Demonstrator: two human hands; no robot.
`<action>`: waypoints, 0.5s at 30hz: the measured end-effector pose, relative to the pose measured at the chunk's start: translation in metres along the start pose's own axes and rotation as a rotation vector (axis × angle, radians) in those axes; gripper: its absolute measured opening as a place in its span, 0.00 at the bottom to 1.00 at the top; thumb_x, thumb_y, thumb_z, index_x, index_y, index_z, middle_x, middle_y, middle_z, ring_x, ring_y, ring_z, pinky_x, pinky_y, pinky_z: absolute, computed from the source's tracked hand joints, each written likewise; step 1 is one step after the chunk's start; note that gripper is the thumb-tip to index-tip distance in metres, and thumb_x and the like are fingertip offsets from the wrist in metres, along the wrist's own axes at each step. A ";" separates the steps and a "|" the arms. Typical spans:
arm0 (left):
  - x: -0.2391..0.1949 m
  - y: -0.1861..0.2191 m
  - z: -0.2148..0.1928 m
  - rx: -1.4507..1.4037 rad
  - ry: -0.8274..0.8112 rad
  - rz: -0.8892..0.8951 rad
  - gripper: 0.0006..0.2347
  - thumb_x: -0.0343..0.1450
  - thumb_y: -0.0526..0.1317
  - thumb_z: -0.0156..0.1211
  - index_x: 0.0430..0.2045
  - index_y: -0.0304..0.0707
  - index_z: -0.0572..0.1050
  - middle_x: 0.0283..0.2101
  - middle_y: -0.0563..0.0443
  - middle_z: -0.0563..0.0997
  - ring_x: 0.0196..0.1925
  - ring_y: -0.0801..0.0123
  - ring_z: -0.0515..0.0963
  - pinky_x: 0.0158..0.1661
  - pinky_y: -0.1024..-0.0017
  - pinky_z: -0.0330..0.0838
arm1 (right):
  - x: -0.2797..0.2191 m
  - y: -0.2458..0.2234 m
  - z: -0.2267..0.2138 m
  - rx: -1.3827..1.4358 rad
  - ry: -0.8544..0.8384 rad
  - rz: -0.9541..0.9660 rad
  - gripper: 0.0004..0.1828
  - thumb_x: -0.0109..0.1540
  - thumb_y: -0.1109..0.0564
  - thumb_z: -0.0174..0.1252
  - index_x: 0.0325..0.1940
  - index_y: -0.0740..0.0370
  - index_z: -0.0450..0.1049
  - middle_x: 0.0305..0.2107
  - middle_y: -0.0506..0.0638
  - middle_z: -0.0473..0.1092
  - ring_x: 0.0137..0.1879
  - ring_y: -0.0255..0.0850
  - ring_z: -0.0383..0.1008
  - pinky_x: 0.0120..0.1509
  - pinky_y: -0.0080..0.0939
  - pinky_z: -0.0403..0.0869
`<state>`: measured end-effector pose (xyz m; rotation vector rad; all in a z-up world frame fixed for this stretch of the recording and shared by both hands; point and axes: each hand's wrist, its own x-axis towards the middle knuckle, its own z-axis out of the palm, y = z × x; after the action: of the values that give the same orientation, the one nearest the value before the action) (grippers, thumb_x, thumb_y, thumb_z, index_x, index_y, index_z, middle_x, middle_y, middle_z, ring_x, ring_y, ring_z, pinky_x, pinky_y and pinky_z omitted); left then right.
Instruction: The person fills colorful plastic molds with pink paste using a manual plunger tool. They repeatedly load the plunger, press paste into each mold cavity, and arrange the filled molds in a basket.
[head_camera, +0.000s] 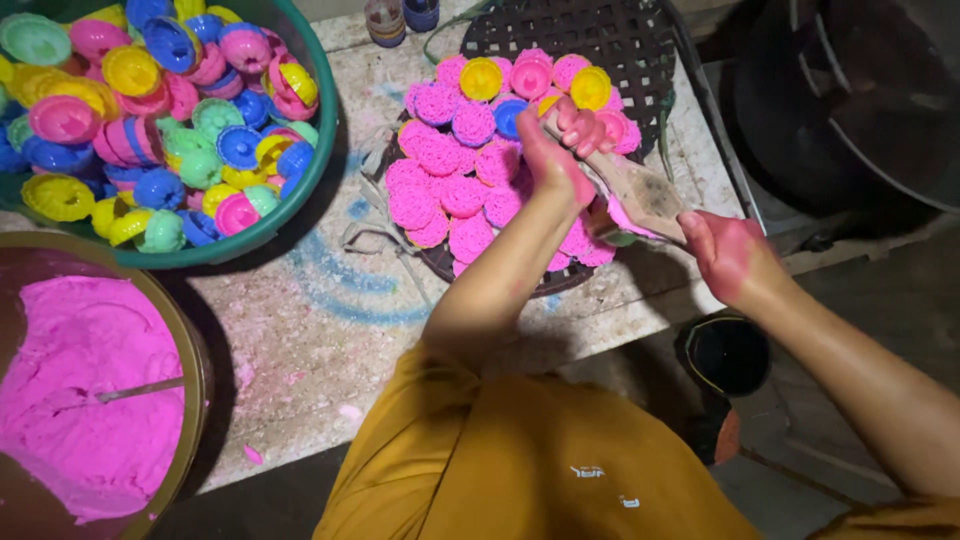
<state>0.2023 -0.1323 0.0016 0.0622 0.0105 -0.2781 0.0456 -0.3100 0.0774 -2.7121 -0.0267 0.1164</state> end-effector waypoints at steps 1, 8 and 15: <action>0.001 0.001 0.005 -0.008 -0.058 -0.031 0.18 0.72 0.56 0.41 0.16 0.48 0.60 0.15 0.60 0.59 0.18 0.71 0.59 0.29 0.66 0.62 | 0.002 0.005 -0.002 -0.026 0.022 -0.004 0.31 0.74 0.39 0.36 0.37 0.65 0.74 0.25 0.64 0.70 0.37 0.65 0.71 0.40 0.57 0.69; -0.035 0.037 -0.033 0.644 0.161 -0.444 0.33 0.73 0.64 0.25 0.54 0.39 0.72 0.45 0.50 0.82 0.36 0.67 0.82 0.36 0.63 0.74 | -0.018 0.039 0.011 0.308 -0.083 -0.003 0.33 0.74 0.36 0.37 0.30 0.66 0.65 0.18 0.52 0.60 0.26 0.38 0.63 0.34 0.42 0.68; -0.068 0.030 -0.098 1.168 -0.081 -0.706 0.39 0.79 0.68 0.22 0.68 0.34 0.68 0.26 0.49 0.78 0.19 0.74 0.72 0.20 0.77 0.63 | -0.010 0.062 0.048 0.464 0.070 -0.006 0.34 0.73 0.34 0.35 0.35 0.65 0.69 0.18 0.48 0.64 0.25 0.35 0.66 0.30 0.40 0.65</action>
<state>0.1452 -0.0789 -0.0936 1.2247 -0.2169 -0.9650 0.0317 -0.3473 0.0094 -2.2508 0.0113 0.0208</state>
